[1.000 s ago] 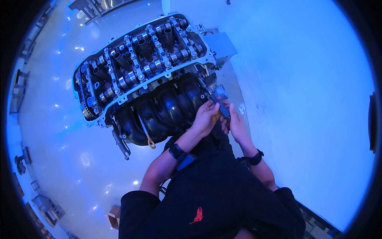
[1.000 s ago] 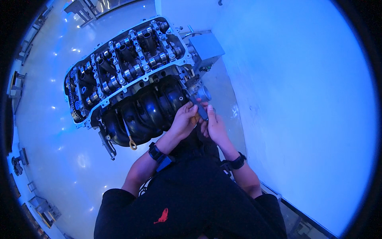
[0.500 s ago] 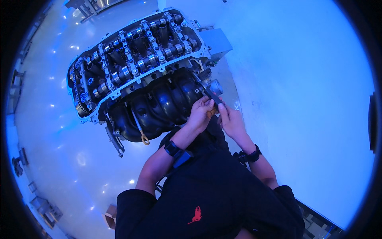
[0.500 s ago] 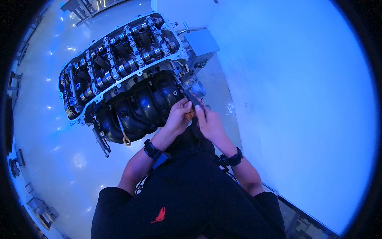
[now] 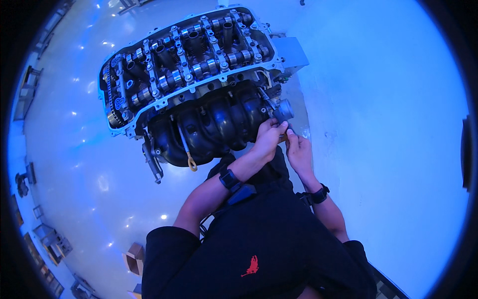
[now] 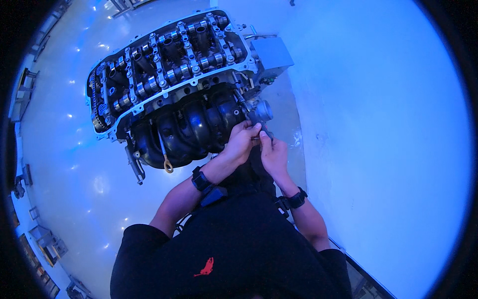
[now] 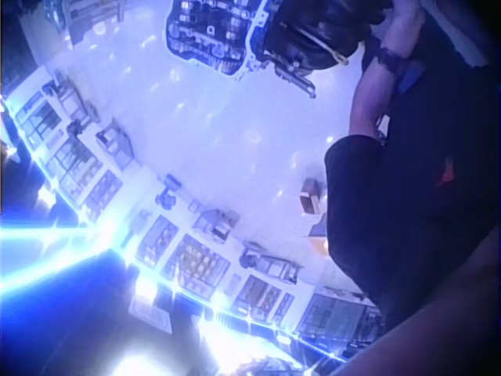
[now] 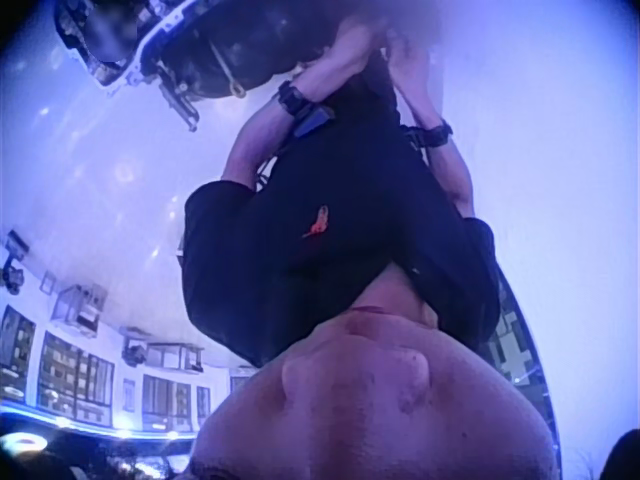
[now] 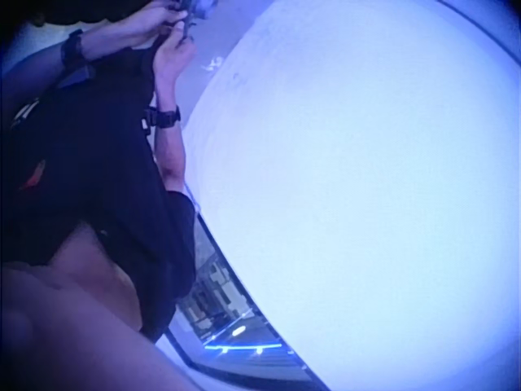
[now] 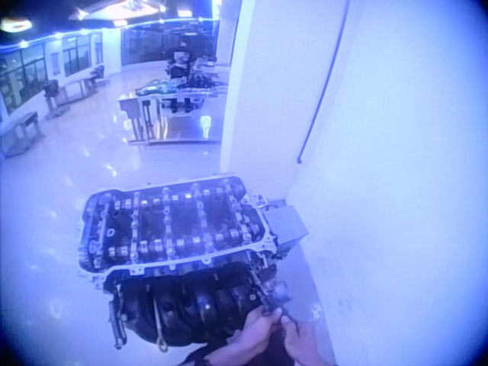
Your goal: The recorder is shown assembling components of a car engine, specifically attaching an intake manifold and tightening bolts.
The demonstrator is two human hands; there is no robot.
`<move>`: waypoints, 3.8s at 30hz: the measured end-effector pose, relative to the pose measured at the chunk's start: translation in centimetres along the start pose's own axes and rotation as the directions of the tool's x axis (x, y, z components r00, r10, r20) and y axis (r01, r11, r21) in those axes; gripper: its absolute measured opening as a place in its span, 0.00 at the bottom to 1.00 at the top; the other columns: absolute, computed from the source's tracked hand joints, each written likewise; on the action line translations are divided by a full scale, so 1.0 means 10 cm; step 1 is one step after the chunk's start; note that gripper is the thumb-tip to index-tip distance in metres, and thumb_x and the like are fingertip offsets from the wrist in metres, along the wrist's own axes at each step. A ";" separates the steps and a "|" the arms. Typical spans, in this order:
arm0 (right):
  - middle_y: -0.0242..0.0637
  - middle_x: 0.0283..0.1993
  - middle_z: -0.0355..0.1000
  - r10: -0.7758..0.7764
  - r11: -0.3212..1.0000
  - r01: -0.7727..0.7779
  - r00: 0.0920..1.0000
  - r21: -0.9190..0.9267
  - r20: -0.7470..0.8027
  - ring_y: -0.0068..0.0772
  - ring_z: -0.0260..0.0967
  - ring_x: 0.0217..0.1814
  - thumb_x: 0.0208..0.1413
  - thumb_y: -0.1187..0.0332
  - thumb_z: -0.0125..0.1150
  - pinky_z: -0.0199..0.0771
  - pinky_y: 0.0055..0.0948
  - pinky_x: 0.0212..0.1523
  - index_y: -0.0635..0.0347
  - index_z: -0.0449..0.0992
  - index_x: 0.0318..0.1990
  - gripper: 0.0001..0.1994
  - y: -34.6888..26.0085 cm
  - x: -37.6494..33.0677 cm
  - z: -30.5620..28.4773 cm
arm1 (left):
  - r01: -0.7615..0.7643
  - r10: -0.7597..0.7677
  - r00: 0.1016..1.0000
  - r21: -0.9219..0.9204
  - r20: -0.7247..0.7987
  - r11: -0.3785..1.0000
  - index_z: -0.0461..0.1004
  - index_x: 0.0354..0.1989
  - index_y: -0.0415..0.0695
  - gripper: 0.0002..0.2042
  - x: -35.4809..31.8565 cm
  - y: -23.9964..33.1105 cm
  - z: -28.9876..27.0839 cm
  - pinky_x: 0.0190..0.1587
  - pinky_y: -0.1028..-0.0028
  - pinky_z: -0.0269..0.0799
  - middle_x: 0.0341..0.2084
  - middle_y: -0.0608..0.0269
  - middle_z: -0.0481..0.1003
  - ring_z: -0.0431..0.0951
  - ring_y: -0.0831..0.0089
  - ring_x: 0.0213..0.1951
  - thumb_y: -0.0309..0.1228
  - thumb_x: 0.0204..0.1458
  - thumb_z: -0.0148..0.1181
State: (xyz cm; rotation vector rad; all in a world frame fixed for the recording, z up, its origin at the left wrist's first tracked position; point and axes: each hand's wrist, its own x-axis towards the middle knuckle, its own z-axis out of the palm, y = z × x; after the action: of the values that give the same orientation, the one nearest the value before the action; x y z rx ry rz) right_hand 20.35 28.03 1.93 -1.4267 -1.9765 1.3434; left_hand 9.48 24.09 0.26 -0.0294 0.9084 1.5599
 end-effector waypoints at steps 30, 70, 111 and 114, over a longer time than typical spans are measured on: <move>0.44 0.15 0.67 -0.231 0.886 0.402 0.814 -0.230 0.532 0.44 0.69 0.18 0.54 0.55 0.55 0.65 0.36 0.19 0.65 0.73 0.23 0.19 -0.64 -0.58 0.64 | -0.132 0.141 0.990 -0.255 0.018 0.958 0.62 0.52 0.38 0.16 -1.09 0.23 -1.07 0.50 0.72 0.65 0.42 0.58 0.72 0.72 0.70 0.45 0.32 0.58 0.49; 0.42 0.21 0.71 -0.450 0.860 0.418 0.892 -0.292 -0.049 0.44 0.72 0.25 0.53 0.64 0.59 0.70 0.39 0.24 0.63 0.69 0.39 0.13 -0.69 -1.13 1.08 | -0.037 0.056 0.988 -0.126 0.143 0.991 0.69 0.45 0.38 0.13 -1.00 0.18 -1.41 0.47 0.73 0.66 0.37 0.63 0.72 0.72 0.75 0.41 0.34 0.57 0.53; 0.41 0.26 0.72 -0.510 0.706 0.550 0.832 -0.447 0.219 0.44 0.72 0.28 0.47 0.68 0.61 0.70 0.36 0.25 0.58 0.72 0.35 0.08 -0.58 -0.91 0.86 | -0.123 0.135 0.990 -0.233 0.038 0.965 0.68 0.44 0.40 0.18 -1.11 0.35 -1.20 0.45 0.71 0.69 0.32 0.63 0.72 0.73 0.71 0.39 0.43 0.56 0.52; 0.41 0.28 0.72 -0.553 0.705 0.602 0.798 -0.375 0.240 0.44 0.72 0.29 0.46 0.68 0.62 0.71 0.35 0.26 0.58 0.70 0.40 0.13 -0.62 -0.95 0.89 | -0.117 0.128 0.991 -0.232 0.034 0.966 0.67 0.40 0.41 0.17 -1.05 0.30 -1.27 0.42 0.70 0.70 0.30 0.64 0.71 0.74 0.71 0.38 0.45 0.55 0.52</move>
State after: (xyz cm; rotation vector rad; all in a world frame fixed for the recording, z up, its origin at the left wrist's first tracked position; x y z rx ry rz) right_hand 14.59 15.21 5.06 -0.7406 -2.6159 0.7261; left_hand 3.39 8.59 -1.59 -0.1016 0.6989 1.7677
